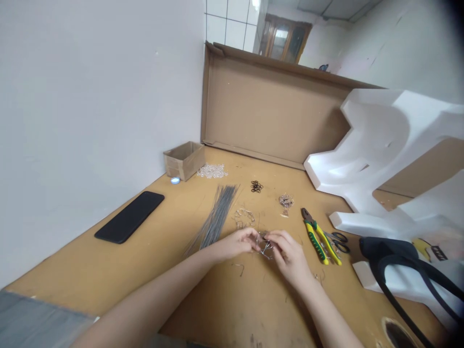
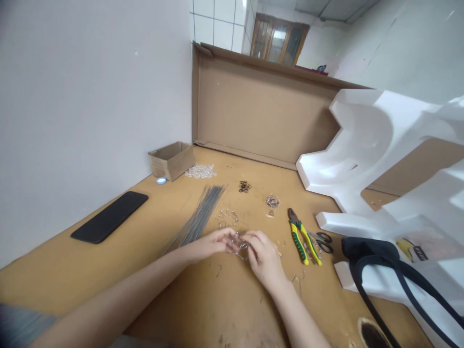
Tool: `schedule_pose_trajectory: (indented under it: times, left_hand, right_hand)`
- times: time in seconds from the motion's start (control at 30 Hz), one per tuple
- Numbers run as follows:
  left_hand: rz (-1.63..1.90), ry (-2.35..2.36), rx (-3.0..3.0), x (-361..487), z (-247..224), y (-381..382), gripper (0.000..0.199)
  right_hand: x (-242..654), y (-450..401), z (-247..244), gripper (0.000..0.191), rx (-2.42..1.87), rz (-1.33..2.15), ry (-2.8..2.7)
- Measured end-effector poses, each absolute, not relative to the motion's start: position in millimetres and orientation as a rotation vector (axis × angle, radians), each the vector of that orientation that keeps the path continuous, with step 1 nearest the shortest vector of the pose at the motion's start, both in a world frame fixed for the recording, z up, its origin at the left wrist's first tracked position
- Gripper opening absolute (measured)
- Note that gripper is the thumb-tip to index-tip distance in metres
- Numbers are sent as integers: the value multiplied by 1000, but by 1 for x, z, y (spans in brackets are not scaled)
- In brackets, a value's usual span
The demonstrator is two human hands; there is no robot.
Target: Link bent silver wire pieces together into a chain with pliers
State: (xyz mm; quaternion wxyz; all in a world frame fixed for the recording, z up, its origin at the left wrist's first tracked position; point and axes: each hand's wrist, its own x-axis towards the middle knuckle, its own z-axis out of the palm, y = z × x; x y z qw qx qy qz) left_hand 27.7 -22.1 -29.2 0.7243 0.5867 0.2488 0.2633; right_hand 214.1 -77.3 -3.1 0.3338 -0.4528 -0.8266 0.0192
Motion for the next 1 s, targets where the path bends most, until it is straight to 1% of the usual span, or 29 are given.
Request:
schedule_pose_trajectory:
  times: [0.07,0.13,0.27,0.4,0.57,0.73,0.87,0.93,1.0]
  left_hand:
    - [592,525,1114,29,-29,-23,32]
    - [610,482,962,30,-29,-25,38]
    - [598,436,791,32,-29,-27,36]
    - [585,460,768,32,-32,-26,27]
    - [636,506,807,33,-34,-25,20]
    - [634,545,836,35,-32,-26,24]
    - [612,654,919,35,-33,-22,27]
    - [686,770,1091,33,-34,-19,27]
    - [836,889,1380,31,-33,-19,26]
  right_hand:
    - [215,-77,-4,26,-1190,0,-2175]
    - [215,-77,-5,26,-1214,-36,-2176]
    - [215,-74,-9,26,-1242,-43,-2125]
    - [218,-71,-13,26,-1309,-105,-2069]
    - [220,-72,-17,28,-1303,-207,-2084]
    - [217,-73,-18,32,-1264,-132,-2114]
    - [214,-75,-15,42,-1238,-81,-2174]
    - [212,-77,-13,47,-1246,-66,-2228]
    - [210,-79,-12,49,-1262,-46,-2272]
